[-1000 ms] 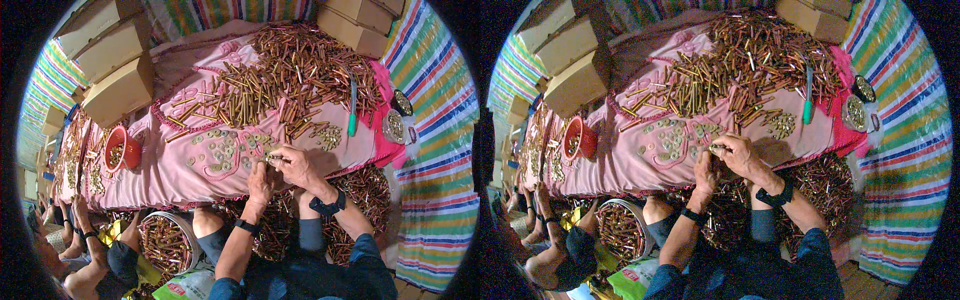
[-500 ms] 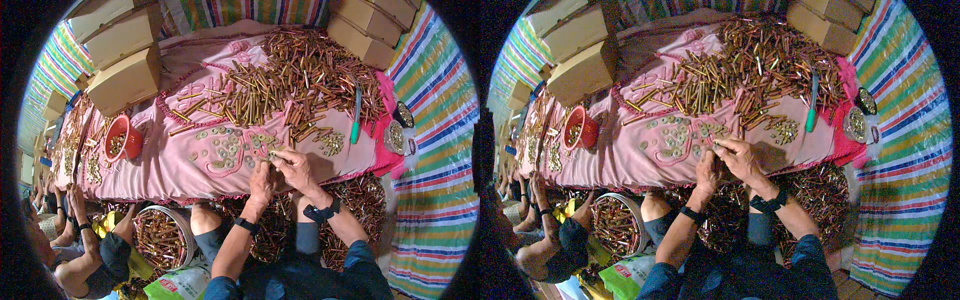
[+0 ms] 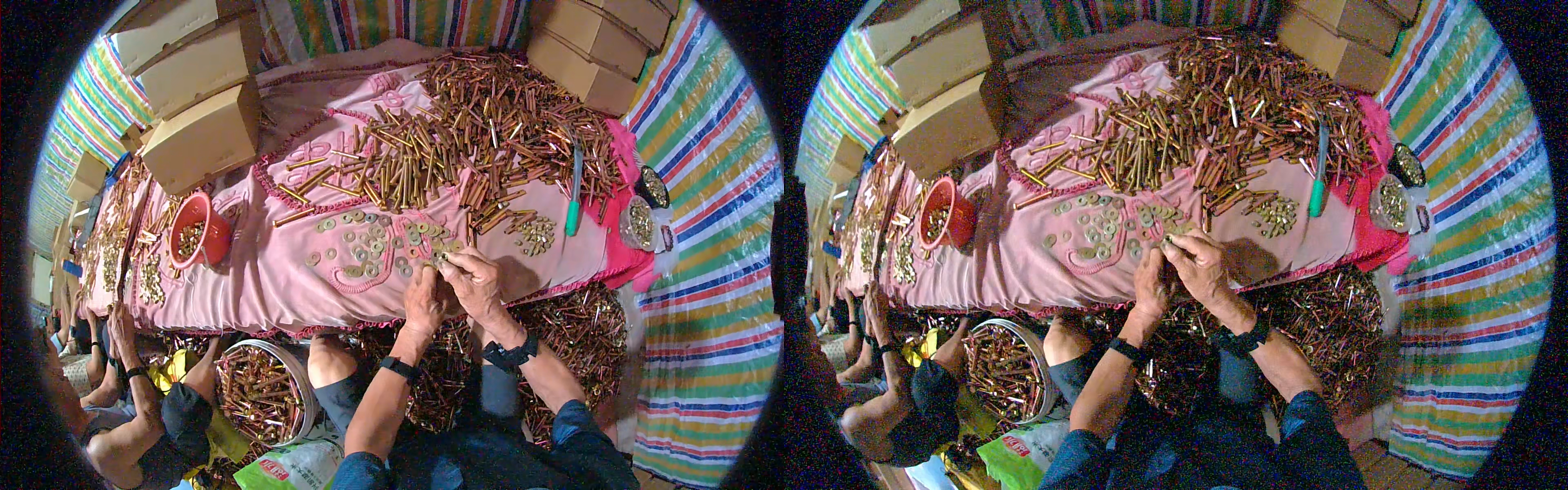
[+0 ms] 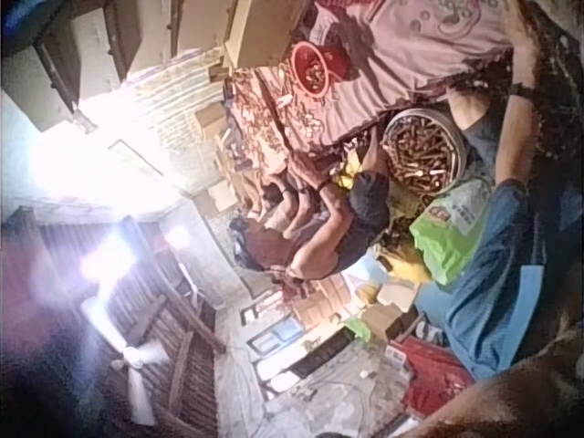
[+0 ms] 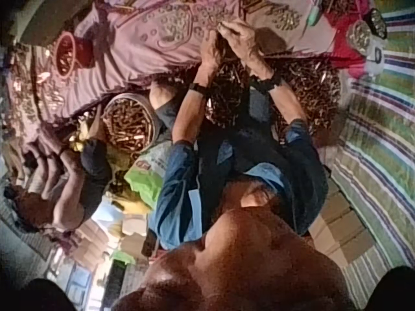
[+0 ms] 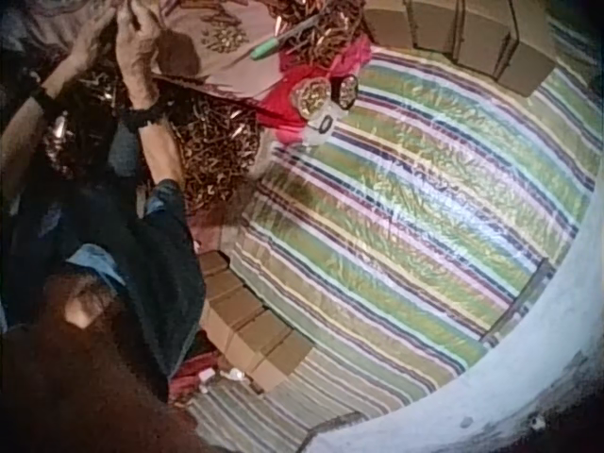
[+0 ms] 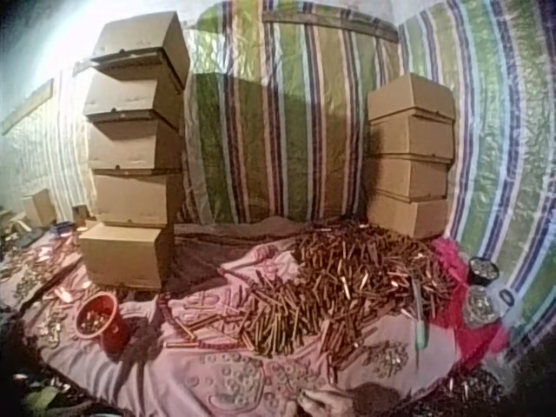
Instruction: The recorder sorts metal washers and wooden components on a floor-based workspace.
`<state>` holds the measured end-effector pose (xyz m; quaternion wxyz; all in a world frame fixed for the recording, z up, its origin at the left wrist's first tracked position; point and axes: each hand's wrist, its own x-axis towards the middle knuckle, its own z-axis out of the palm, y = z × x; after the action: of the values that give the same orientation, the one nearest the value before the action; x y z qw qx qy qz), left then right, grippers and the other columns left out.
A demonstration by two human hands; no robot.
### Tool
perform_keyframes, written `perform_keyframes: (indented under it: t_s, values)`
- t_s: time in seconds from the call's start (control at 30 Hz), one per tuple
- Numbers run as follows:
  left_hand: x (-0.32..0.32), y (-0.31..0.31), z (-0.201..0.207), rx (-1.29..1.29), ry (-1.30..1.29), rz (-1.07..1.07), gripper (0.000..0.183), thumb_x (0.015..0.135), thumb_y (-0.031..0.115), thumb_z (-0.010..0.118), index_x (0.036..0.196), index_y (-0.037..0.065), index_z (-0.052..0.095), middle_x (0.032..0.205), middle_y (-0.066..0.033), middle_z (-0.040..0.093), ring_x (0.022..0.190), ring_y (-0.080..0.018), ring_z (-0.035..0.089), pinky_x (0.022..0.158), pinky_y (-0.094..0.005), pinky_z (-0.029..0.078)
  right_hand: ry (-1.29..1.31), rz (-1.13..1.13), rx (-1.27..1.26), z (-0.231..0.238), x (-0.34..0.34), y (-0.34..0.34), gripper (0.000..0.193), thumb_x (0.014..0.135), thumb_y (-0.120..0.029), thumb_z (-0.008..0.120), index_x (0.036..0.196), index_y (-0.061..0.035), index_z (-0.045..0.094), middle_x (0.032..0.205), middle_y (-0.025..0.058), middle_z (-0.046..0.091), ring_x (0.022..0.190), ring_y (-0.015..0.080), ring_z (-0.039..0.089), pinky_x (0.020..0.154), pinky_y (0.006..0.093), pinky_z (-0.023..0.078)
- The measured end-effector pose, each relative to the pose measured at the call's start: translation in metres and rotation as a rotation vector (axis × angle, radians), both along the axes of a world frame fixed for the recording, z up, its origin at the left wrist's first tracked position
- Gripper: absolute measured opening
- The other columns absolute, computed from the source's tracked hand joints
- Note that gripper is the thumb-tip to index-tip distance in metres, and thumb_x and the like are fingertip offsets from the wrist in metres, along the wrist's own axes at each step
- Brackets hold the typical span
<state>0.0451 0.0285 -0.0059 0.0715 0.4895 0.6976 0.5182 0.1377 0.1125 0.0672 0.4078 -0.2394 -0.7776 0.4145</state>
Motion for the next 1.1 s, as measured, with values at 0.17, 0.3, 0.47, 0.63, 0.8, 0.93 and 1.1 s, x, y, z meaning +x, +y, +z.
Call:
perform_keyframes:
  t_s: [0.17, 0.3, 0.47, 0.63, 0.8, 0.93, 1.1]
  values:
    - [0.000, -0.001, 0.001, 0.049, 0.010, 0.013, 0.033, 0.073, -0.002, 0.064, 0.101, 0.004, 0.049, 0.101, -0.0225, 0.052, 0.088, -0.0476, 0.056, 0.070, -0.0521, 0.047, -0.027, 0.046, 0.117, 0.007, 0.002, 0.004, 0.018, 0.086, -0.009, 0.074, 0.100, 0.0033, 0.070, 0.089, 0.0137, 0.068, 0.081, 0.0237, 0.067, 0.073, 0.0316, 0.053]
    - [0.001, -0.001, 0.000, 0.012, -0.012, 0.001, 0.034, 0.072, -0.003, 0.064, 0.101, 0.004, 0.049, 0.101, -0.0222, 0.053, 0.088, -0.0474, 0.056, 0.069, -0.0520, 0.047, -0.073, 0.069, 0.035, 0.007, 0.008, 0.008, 0.020, 0.086, -0.009, 0.076, 0.100, 0.0037, 0.069, 0.087, 0.0084, 0.068, 0.077, 0.0149, 0.065, 0.068, 0.0280, 0.052]
    - [-0.001, 0.000, -0.005, 0.048, -0.010, -0.011, 0.034, 0.072, -0.003, 0.064, 0.101, 0.004, 0.049, 0.102, -0.0208, 0.053, 0.087, -0.0466, 0.057, 0.069, -0.0512, 0.048, -0.121, 0.044, -0.288, 0.003, 0.008, 0.005, 0.023, 0.088, -0.013, 0.077, 0.104, 0.0019, 0.069, 0.092, 0.0053, 0.068, 0.079, 0.0101, 0.063, 0.067, 0.0273, 0.052]
    - [0.000, -0.001, -0.007, 0.020, 0.007, 0.002, 0.035, 0.071, -0.002, 0.065, 0.101, 0.004, 0.049, 0.102, -0.0197, 0.052, 0.089, -0.0457, 0.057, 0.070, -0.0505, 0.049, -0.120, 0.099, -0.073, 0.011, 0.004, 0.013, 0.019, 0.087, -0.009, 0.075, 0.102, 0.0004, 0.069, 0.090, 0.0080, 0.067, 0.083, 0.0171, 0.065, 0.073, 0.0319, 0.053]
    - [0.001, -0.002, -0.004, 0.039, 0.007, -0.010, 0.034, 0.071, -0.002, 0.065, 0.100, 0.004, 0.049, 0.103, -0.0194, 0.052, 0.089, -0.0456, 0.057, 0.072, -0.0505, 0.048, -0.160, 0.142, 0.283, 0.026, 0.005, 0.013, 0.016, 0.085, -0.004, 0.071, 0.101, -0.0002, 0.068, 0.092, 0.0133, 0.065, 0.088, 0.0290, 0.065, 0.077, 0.0368, 0.053]
    - [0.000, -0.003, -0.007, -0.040, 0.019, -0.003, 0.034, 0.071, -0.001, 0.065, 0.101, 0.005, 0.049, 0.103, -0.0190, 0.052, 0.088, -0.0454, 0.057, 0.072, -0.0506, 0.048, -0.164, 0.159, 0.326, 0.024, 0.002, 0.014, 0.015, 0.086, -0.004, 0.068, 0.101, 0.0000, 0.067, 0.095, 0.0149, 0.064, 0.089, 0.0332, 0.065, 0.076, 0.0392, 0.054]
    - [0.000, -0.004, -0.006, -0.093, 0.024, 0.024, 0.037, 0.075, 0.007, 0.066, 0.109, 0.005, 0.053, 0.102, -0.0223, 0.056, 0.088, -0.0466, 0.058, 0.072, -0.0510, 0.049, -0.235, 0.132, 0.268, 0.022, 0.000, 0.015, 0.014, 0.087, -0.009, 0.071, 0.095, -0.0003, 0.063, 0.094, 0.0163, 0.065, 0.085, 0.0349, 0.066, 0.073, 0.0408, 0.053]
